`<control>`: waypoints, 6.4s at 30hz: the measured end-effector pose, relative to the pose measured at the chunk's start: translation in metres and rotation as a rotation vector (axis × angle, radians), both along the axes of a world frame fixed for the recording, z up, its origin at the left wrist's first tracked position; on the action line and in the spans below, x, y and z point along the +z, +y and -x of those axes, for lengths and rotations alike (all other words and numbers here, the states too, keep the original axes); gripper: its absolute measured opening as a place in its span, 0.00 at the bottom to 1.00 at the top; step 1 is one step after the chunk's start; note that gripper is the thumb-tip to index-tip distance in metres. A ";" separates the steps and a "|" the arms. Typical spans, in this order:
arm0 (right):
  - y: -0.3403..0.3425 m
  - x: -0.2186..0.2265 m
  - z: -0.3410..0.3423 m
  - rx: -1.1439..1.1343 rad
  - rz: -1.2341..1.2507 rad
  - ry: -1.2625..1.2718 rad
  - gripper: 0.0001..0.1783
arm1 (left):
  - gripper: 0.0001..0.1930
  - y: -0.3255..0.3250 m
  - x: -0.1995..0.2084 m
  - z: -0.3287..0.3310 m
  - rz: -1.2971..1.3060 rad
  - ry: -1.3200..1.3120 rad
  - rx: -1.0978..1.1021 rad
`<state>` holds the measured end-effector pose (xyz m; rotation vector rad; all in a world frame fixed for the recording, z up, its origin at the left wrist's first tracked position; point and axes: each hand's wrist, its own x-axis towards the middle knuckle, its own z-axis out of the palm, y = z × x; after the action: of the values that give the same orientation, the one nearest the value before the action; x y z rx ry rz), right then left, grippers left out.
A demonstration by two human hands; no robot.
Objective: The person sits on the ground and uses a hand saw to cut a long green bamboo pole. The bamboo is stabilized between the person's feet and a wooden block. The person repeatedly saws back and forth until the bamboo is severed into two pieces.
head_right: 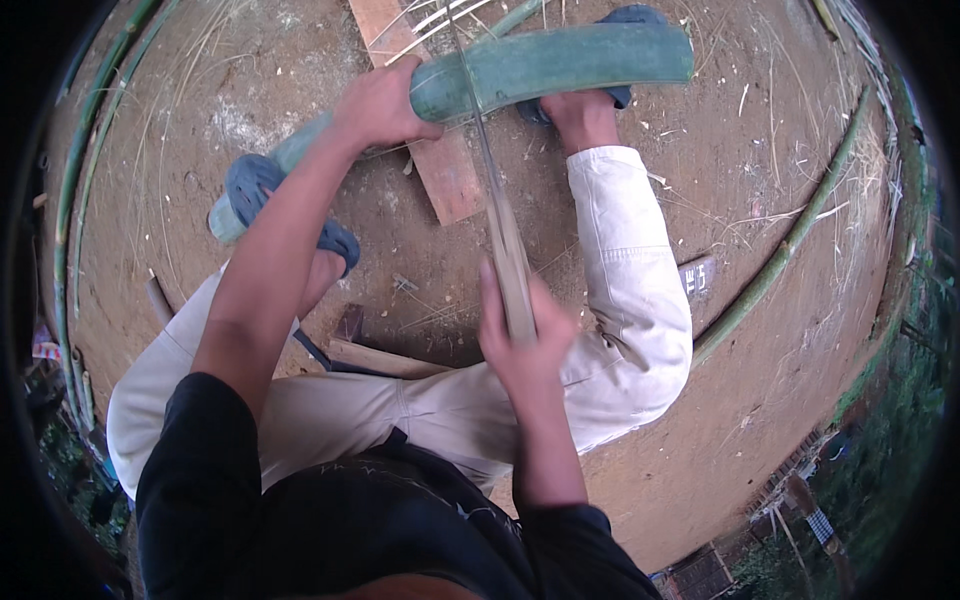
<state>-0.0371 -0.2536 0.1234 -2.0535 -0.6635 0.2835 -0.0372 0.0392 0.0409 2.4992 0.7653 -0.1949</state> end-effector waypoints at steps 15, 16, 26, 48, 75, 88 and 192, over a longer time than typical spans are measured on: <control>-0.024 0.003 0.016 0.007 0.015 0.041 0.06 | 0.42 0.005 -0.009 0.002 -0.065 -0.052 -0.030; -0.004 -0.013 0.006 -0.004 -0.038 -0.033 0.04 | 0.42 0.006 -0.005 0.001 -0.085 -0.052 -0.009; 0.093 -0.082 -0.030 -0.097 -0.193 -0.002 0.08 | 0.39 -0.011 -0.007 0.005 -0.085 0.042 -0.145; 0.103 -0.083 -0.065 -0.081 -0.440 -0.013 0.10 | 0.42 0.024 0.007 -0.011 -0.090 -0.068 -0.029; -0.024 0.009 -0.007 0.033 0.165 -0.116 0.04 | 0.41 0.064 -0.018 -0.027 0.150 -0.099 0.008; 0.111 -0.102 -0.086 0.180 -0.119 -0.163 0.15 | 0.40 0.041 -0.004 -0.004 0.034 -0.096 0.017; 0.145 -0.126 -0.096 0.043 -0.444 -0.092 0.13 | 0.41 0.116 -0.006 -0.055 0.329 0.024 -0.132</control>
<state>0.0587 -0.1088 -0.0023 -1.6353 -0.7522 0.0568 0.0178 0.1554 0.0352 2.2363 0.5286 -0.3670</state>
